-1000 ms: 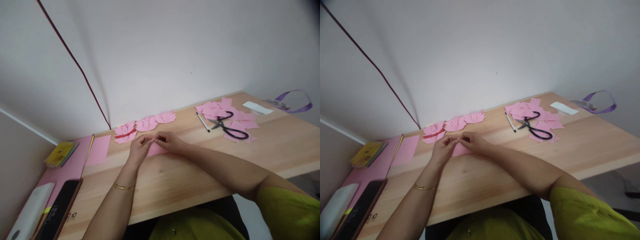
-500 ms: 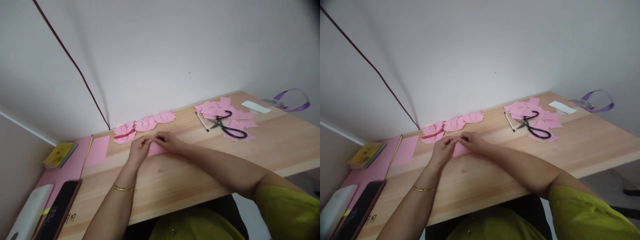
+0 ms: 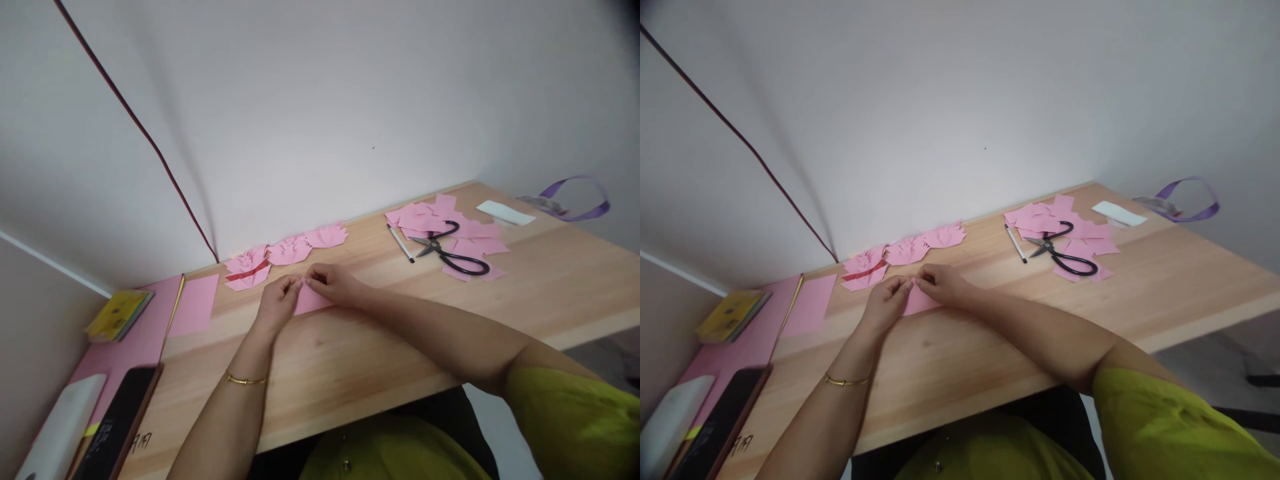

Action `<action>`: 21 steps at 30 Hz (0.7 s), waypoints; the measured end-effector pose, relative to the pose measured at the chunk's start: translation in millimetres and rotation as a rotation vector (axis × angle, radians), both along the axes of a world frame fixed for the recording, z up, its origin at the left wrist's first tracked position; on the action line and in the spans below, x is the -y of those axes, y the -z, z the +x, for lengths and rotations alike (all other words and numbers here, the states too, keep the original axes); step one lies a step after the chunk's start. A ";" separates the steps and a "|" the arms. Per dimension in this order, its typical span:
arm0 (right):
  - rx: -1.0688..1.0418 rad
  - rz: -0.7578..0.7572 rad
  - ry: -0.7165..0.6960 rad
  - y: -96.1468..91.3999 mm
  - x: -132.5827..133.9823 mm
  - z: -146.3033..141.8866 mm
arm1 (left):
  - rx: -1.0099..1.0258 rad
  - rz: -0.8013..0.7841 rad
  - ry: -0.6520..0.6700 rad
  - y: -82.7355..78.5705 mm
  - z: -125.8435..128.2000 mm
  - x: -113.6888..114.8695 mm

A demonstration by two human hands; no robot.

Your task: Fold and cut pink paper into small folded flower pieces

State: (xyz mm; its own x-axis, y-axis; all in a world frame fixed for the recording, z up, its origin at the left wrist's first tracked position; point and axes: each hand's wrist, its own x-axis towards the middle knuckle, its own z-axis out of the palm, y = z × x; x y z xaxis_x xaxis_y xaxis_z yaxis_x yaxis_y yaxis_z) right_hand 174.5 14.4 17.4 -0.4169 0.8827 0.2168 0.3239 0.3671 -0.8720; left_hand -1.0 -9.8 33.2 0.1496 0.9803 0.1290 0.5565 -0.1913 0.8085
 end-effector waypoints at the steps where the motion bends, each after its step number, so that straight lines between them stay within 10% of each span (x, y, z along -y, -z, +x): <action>1: -0.012 0.002 -0.003 0.6 -0.1 0.1 | 0.000 0.001 0.003 -0.2 -0.1 -0.2; 21: 0.052 0.117 0.009 5.2 1.4 -1.3 | 0.029 -0.090 0.049 -0.5 1.4 -0.1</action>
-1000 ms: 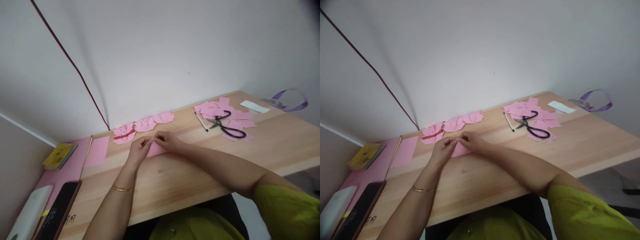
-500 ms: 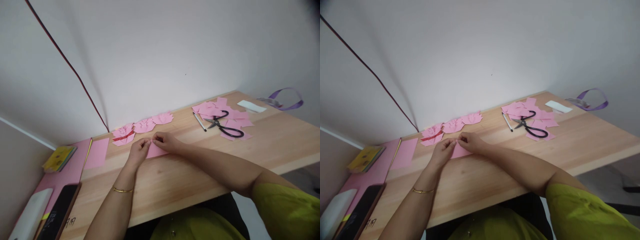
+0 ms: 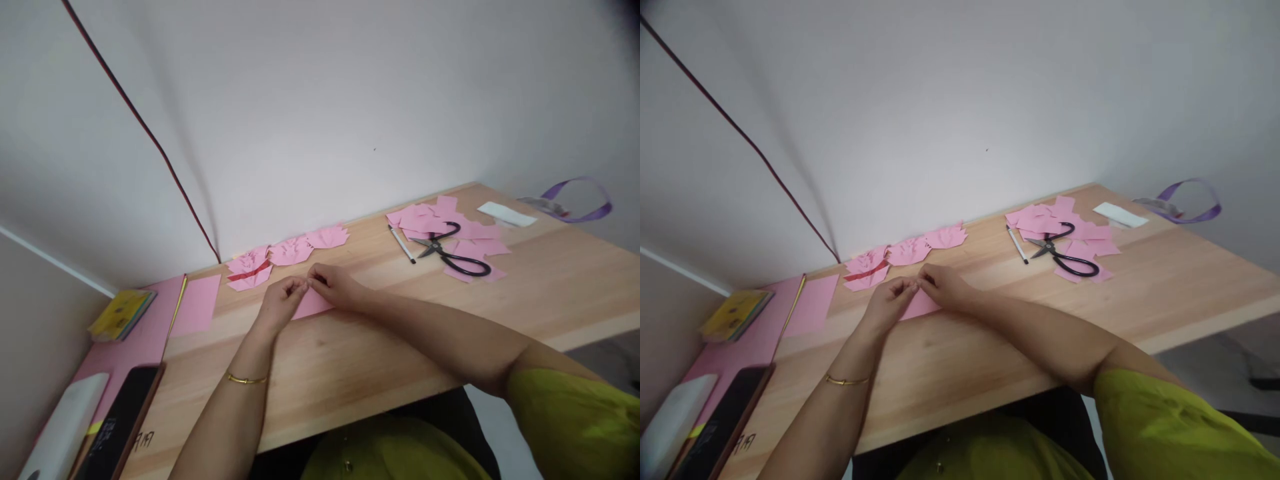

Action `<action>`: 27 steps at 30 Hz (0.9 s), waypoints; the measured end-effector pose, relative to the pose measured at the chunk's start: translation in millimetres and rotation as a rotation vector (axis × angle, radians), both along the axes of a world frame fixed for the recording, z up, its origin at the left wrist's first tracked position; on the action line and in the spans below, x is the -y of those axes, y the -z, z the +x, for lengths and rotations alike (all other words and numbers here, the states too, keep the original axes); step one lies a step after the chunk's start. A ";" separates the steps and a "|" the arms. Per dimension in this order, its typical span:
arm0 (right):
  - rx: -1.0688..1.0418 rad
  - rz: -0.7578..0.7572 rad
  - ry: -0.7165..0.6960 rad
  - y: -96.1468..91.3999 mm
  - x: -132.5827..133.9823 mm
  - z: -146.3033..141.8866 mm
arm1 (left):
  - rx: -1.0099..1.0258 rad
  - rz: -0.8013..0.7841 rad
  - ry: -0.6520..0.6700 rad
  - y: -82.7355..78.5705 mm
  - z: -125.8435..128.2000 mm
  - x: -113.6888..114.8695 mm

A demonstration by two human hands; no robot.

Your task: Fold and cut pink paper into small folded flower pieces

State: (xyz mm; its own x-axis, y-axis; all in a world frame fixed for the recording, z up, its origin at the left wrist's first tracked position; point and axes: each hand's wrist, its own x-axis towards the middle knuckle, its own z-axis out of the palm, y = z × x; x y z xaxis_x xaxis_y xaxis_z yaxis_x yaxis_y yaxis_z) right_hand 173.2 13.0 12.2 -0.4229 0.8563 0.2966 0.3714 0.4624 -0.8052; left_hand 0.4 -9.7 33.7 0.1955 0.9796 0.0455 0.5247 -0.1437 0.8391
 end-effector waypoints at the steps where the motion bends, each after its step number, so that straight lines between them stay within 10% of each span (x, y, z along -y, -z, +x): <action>1: 0.018 0.023 -0.004 -0.6 0.7 0.1 | -0.008 -0.005 0.006 -0.2 -0.4 -0.1; 27: 0.381 0.027 0.121 -10.7 -18.2 17.7 | -0.116 -0.086 -0.030 -3.4 -17.8 -3.0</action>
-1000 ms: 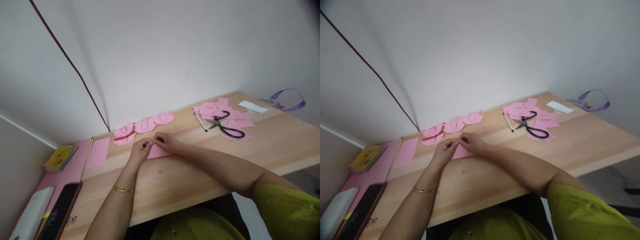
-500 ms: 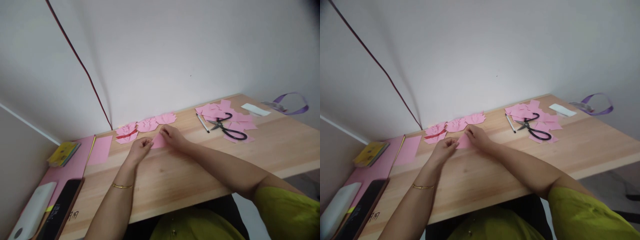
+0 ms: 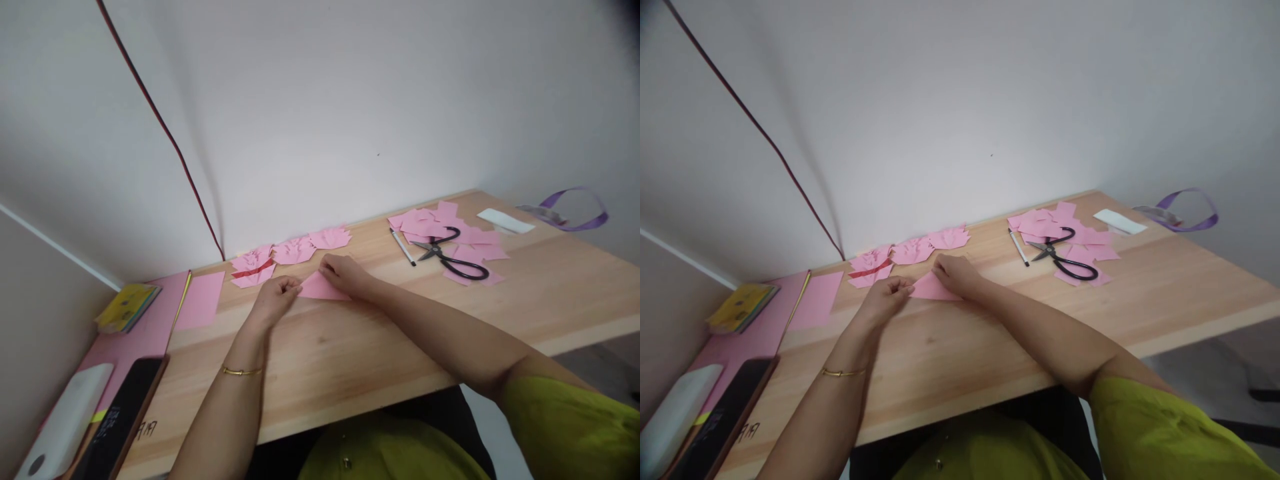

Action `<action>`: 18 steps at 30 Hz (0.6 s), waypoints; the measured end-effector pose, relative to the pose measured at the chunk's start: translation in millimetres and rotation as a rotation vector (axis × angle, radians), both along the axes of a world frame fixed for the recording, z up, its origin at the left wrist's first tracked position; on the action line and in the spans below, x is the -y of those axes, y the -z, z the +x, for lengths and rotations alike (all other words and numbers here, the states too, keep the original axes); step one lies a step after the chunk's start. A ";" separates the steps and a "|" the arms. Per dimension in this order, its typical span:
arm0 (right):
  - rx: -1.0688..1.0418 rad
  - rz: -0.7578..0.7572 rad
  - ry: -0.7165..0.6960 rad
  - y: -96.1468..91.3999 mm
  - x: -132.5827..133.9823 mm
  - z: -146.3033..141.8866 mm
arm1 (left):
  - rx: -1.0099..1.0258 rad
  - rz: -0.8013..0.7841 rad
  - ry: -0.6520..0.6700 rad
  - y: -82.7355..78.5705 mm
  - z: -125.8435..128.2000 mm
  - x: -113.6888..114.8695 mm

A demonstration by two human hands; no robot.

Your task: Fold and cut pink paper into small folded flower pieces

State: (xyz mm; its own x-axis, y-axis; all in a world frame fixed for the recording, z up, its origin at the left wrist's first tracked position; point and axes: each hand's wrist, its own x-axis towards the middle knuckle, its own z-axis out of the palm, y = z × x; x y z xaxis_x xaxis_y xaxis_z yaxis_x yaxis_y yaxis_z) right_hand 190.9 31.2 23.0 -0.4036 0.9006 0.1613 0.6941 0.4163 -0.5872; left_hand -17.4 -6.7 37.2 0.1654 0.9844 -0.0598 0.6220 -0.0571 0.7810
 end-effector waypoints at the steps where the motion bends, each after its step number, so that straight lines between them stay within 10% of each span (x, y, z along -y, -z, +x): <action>1: 0.051 -0.006 -0.007 0.8 0.1 -0.2 | -0.048 0.010 0.036 0.4 -0.6 0.3; 14: 0.185 0.030 0.101 7.8 2.6 -9.0 | -0.653 0.444 0.062 4.5 13.4 7.1; 18: 0.165 0.018 0.123 8.5 1.1 -9.4 | -0.520 0.552 0.317 14.5 31.1 13.6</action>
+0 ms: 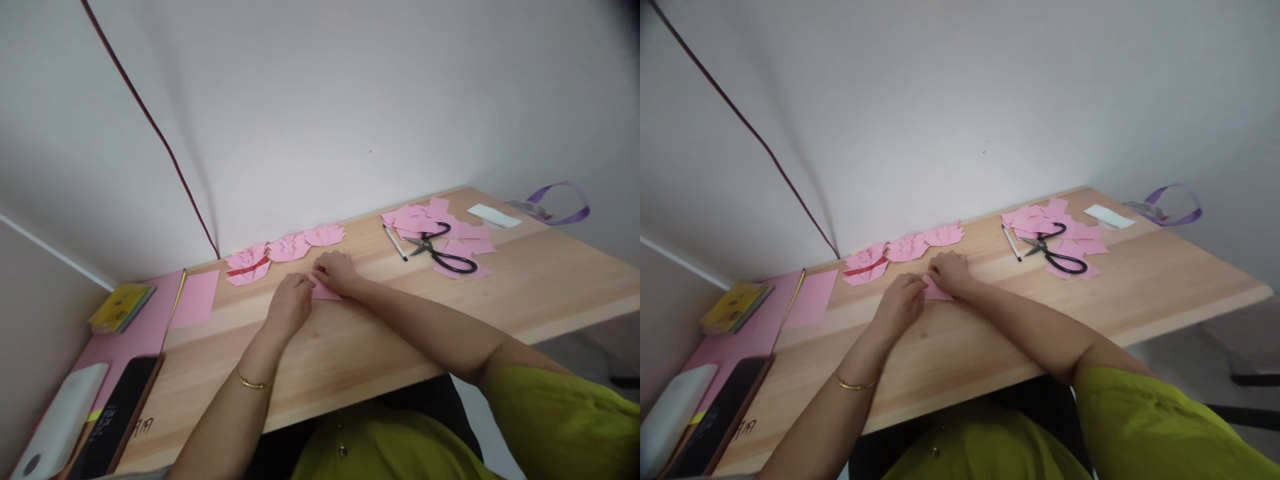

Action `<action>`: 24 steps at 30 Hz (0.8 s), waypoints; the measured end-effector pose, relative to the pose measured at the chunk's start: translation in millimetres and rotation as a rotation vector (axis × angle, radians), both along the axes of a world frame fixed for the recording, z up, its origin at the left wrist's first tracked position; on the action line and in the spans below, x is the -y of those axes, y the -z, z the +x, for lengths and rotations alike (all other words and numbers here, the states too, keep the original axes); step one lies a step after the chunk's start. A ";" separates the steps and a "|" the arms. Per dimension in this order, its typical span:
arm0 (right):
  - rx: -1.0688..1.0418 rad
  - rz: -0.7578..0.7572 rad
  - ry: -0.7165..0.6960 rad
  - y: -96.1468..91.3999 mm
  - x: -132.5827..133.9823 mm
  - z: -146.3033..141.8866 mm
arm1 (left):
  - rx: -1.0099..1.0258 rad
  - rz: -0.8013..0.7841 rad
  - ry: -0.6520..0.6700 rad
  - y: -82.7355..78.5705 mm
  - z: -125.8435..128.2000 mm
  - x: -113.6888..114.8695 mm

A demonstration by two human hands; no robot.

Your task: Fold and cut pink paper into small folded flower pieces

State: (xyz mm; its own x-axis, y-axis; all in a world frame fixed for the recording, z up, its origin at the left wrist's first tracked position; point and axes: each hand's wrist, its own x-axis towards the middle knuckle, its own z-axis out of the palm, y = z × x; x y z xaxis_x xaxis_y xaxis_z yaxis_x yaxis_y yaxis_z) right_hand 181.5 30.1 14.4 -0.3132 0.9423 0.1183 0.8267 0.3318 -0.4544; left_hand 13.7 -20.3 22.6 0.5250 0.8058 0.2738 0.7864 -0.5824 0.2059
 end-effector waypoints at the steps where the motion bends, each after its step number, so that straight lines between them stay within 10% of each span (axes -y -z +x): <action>1: -0.008 -0.009 0.004 -0.4 -0.4 0.1 | 0.003 -0.004 0.039 2.8 3.8 1.2; 24: -0.043 -0.142 0.026 -8.9 -8.9 3.1 | -0.253 -0.027 0.007 -1.6 24.0 17.1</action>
State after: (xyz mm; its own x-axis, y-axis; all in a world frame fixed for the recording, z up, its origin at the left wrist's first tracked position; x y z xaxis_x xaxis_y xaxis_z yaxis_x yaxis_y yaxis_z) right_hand 184.6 39.0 23.3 -0.2856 0.9584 -0.0037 0.8132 0.2402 -0.5301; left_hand 37.7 -37.4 24.2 0.5793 0.8075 0.1112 0.8111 -0.5845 0.0188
